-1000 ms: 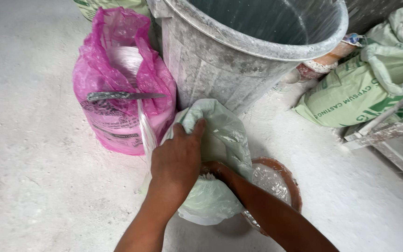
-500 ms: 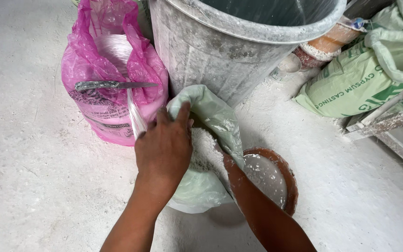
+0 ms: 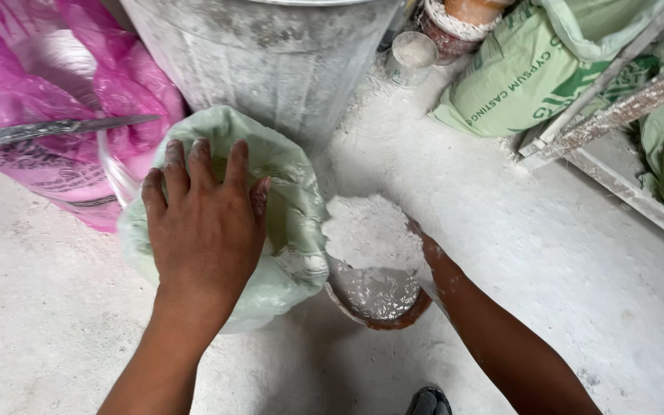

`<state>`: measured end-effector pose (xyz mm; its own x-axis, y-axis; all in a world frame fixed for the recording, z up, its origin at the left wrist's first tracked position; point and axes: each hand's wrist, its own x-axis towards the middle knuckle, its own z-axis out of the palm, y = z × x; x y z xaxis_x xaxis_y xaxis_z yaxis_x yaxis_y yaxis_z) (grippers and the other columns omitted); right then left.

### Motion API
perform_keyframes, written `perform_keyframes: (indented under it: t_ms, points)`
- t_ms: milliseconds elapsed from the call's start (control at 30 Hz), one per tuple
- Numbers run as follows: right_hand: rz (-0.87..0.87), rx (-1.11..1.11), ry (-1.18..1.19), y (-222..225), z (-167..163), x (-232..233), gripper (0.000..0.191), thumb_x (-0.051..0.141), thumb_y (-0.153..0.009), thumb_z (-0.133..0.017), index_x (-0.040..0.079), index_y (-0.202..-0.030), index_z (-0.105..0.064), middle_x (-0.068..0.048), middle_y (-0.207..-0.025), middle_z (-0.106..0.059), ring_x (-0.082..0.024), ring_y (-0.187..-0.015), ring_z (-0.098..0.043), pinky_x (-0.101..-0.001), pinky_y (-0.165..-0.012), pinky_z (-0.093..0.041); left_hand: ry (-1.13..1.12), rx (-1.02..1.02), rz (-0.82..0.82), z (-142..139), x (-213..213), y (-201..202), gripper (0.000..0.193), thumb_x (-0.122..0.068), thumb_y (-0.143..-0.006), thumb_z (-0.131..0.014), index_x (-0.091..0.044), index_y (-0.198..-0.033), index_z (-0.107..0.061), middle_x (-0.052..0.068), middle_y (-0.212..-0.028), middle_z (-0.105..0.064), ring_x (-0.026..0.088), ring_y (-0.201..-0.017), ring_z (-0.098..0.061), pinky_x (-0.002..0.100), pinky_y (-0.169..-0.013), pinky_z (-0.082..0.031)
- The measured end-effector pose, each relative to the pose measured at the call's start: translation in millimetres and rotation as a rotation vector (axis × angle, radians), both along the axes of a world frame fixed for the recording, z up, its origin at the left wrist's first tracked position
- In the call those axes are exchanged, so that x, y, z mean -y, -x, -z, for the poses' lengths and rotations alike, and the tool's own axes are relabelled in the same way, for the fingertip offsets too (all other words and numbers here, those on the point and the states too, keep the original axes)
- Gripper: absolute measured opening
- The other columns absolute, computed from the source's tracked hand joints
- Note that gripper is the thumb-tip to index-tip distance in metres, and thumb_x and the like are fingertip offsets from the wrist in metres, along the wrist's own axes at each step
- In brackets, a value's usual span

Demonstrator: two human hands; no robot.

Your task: The person scoops white gypsum powder by hand from a bag into a clay bowl, adds water, and mixes the plaster with their hand. They then use a small trowel to scoop the mixed plaster and spread it along green mold strips lying on the workbench.

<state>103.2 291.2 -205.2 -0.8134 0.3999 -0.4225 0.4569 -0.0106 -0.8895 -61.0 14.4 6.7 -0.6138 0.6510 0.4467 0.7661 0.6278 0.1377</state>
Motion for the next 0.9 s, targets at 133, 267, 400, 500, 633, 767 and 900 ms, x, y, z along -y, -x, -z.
perform_keyframes:
  t_ms: [133,267,400,500,633,767,900]
  points:
    - [-0.057,0.092,-0.063,-35,19,-5,0.038,0.021,-0.097,-0.058,0.004,-0.131,-0.059,-0.018,-0.124,-0.064,-0.026,-0.113,-0.059,-0.0412,-0.097,-0.049,0.013,0.009,0.050,-2,-5,-12,0.053,-0.042,-0.103,-0.053,-0.009,-0.145,-0.057,0.026,-0.144,-0.055,0.046,-0.140,-0.043,0.060,-0.112,-0.031]
    - [-0.097,0.154,-0.060,-53,34,-14,0.036,0.020,-0.097,-0.059,0.004,-0.129,-0.061,-0.018,-0.121,-0.065,-0.025,-0.110,-0.061,-0.0406,-0.095,-0.050,0.046,0.051,0.075,-2,-10,-19,0.052,-0.042,-0.103,-0.052,-0.009,-0.144,-0.057,0.025,-0.144,-0.055,0.045,-0.139,-0.044,0.059,-0.112,-0.032]
    - [-0.113,0.193,0.000,-67,43,-27,0.034,0.019,-0.097,-0.059,0.004,-0.127,-0.062,-0.017,-0.119,-0.067,-0.024,-0.107,-0.063,-0.0401,-0.093,-0.052,0.103,0.102,0.099,2,-17,-23,0.052,-0.041,-0.101,-0.051,-0.009,-0.142,-0.056,0.026,-0.142,-0.054,0.046,-0.136,-0.044,0.059,-0.109,-0.032]
    - [-0.103,0.224,0.069,-79,37,-40,0.032,0.019,-0.097,-0.060,0.004,-0.125,-0.063,-0.017,-0.116,-0.069,-0.024,-0.105,-0.064,-0.0397,-0.092,-0.054,0.121,0.136,0.137,4,-22,-27,0.051,-0.040,-0.101,-0.050,-0.009,-0.141,-0.056,0.026,-0.141,-0.054,0.046,-0.135,-0.043,0.059,-0.108,-0.032]
    - [-0.092,0.282,-0.021,-78,4,-47,0.030,0.018,-0.096,-0.060,0.004,-0.123,-0.065,-0.017,-0.114,-0.070,-0.023,-0.102,-0.066,-0.0392,-0.090,-0.055,0.163,0.205,0.147,-1,-24,-30,0.048,-0.036,-0.102,-0.048,-0.010,-0.141,-0.056,0.023,-0.138,-0.056,0.044,-0.135,-0.044,0.058,-0.108,-0.033]
    - [-0.139,0.302,-0.408,-55,-55,-21,0.028,0.014,-0.095,-0.060,-0.001,-0.113,-0.076,-0.017,-0.100,-0.075,-0.024,-0.091,-0.067,-0.0391,-0.084,-0.055,0.188,0.232,0.121,-5,-20,-25,0.045,-0.033,-0.103,-0.047,-0.010,-0.142,-0.056,0.022,-0.134,-0.059,0.043,-0.134,-0.047,0.057,-0.110,-0.034]
    - [-0.233,0.012,-0.462,-19,-113,24,0.029,0.015,-0.096,-0.058,-0.001,-0.115,-0.073,-0.017,-0.104,-0.073,-0.024,-0.095,-0.066,-0.0386,-0.086,-0.053,0.059,0.152,0.094,-1,-4,-6,0.044,-0.031,-0.103,-0.049,-0.008,-0.139,-0.058,0.024,-0.137,-0.057,0.045,-0.135,-0.046,0.057,-0.110,-0.033]
